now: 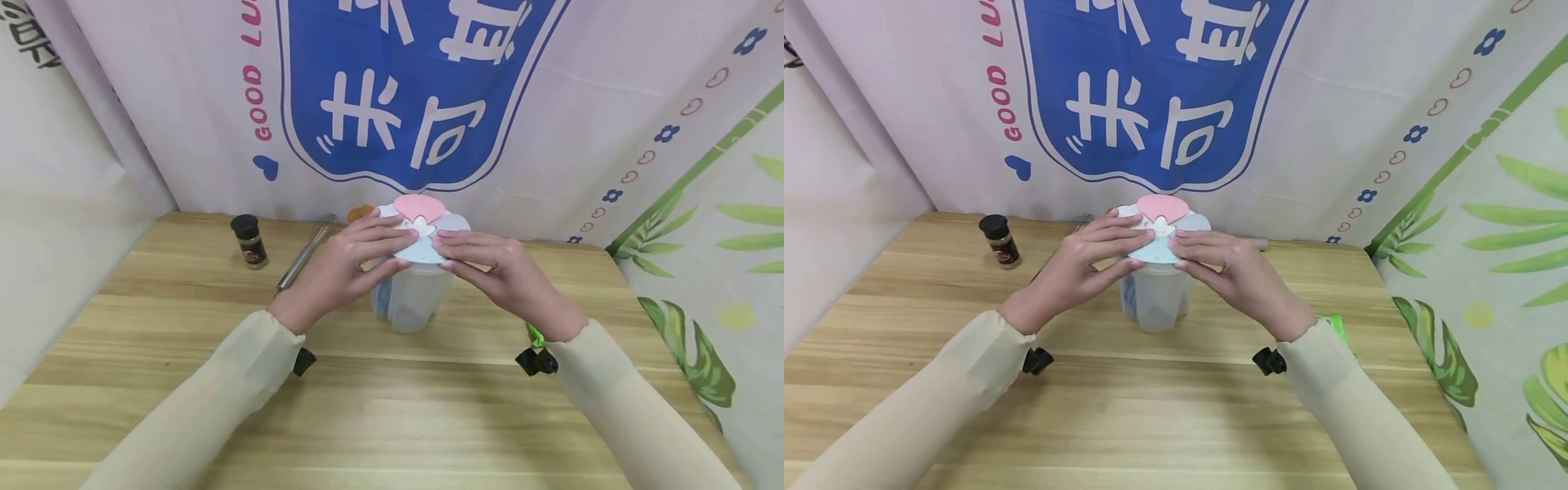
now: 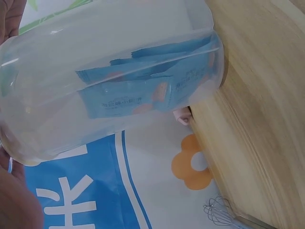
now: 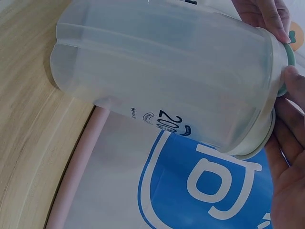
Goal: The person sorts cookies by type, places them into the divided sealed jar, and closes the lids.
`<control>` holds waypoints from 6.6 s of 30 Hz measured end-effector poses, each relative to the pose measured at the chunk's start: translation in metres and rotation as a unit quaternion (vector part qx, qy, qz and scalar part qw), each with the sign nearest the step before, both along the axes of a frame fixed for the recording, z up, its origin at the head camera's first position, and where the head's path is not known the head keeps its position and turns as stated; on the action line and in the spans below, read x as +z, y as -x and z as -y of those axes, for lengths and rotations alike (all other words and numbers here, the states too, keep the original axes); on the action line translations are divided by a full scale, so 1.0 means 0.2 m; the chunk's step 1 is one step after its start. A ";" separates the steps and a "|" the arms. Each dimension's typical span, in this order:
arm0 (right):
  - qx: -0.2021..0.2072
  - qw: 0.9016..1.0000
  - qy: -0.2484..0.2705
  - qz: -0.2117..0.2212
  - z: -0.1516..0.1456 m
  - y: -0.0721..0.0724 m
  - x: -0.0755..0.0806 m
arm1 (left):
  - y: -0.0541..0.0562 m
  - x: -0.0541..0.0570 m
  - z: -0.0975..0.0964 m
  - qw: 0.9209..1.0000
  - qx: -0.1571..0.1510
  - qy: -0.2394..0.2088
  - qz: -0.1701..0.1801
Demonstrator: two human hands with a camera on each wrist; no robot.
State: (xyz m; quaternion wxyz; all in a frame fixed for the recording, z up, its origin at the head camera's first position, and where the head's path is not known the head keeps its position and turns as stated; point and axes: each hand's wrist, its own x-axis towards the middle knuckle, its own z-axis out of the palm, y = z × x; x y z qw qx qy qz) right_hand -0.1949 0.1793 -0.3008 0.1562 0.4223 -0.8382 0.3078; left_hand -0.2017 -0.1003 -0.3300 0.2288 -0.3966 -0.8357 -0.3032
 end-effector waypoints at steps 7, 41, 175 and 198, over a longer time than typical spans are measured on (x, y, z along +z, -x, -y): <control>-0.009 0.999 0.026 0.022 0.01 0.00 -0.01 | 0.00 0.00 0.01 1.000 0.000 0.007 -0.011; -0.082 0.979 0.086 0.168 0.05 0.10 0.10 | 0.03 -0.03 0.00 1.000 -0.013 -0.022 -0.006; -0.201 0.915 0.042 0.348 -0.71 -0.08 -0.29 | 0.03 -0.03 -0.01 0.995 -0.044 -0.078 0.040; -0.122 0.930 0.210 0.275 -0.24 -0.10 0.03 | 0.03 -0.03 -0.01 0.995 -0.041 -0.074 0.044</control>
